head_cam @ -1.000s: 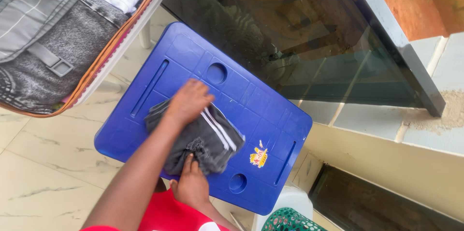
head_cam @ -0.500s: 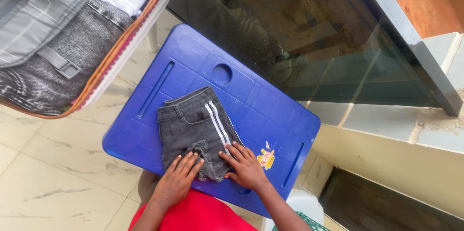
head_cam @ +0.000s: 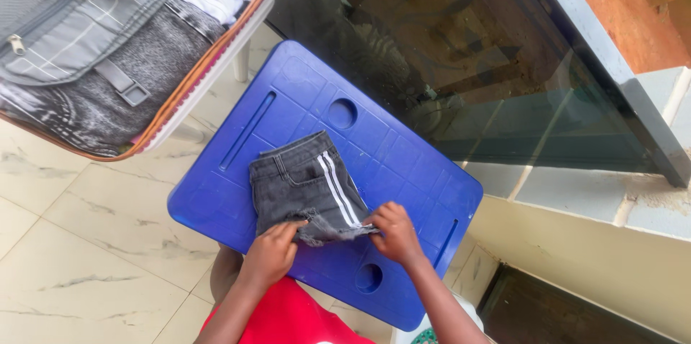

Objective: The person folds various clothing items, including dark shorts, light denim shorts, and a yellow t-shirt, on a blue plastic surface. The person then places the folded items into an open suitcase.

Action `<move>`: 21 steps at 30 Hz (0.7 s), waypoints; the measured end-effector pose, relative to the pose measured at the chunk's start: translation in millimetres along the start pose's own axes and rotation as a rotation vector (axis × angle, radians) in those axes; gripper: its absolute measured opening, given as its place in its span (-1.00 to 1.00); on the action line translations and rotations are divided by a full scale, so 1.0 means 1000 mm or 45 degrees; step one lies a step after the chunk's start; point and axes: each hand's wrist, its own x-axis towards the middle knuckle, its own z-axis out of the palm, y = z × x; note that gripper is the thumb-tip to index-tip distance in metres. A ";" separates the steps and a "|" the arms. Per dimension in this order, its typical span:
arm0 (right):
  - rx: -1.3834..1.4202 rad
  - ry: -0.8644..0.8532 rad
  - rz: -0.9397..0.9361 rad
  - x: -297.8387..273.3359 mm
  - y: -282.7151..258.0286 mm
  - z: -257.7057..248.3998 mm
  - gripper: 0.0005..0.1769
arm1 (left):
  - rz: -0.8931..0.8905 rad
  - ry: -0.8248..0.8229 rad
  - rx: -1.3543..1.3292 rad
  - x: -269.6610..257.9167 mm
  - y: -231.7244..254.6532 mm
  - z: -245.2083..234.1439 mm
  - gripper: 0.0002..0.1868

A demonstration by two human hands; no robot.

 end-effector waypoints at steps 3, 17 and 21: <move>0.438 0.151 0.168 0.013 -0.007 -0.029 -0.82 | -0.387 -0.098 -0.565 0.001 -0.008 -0.014 -0.53; 1.376 0.092 0.414 0.131 0.008 0.074 -0.76 | -0.521 0.256 -0.770 -0.005 -0.030 -0.010 -0.63; 1.798 0.008 0.791 0.125 0.012 0.054 -0.36 | -0.323 0.163 -0.388 -0.009 -0.016 -0.022 -0.51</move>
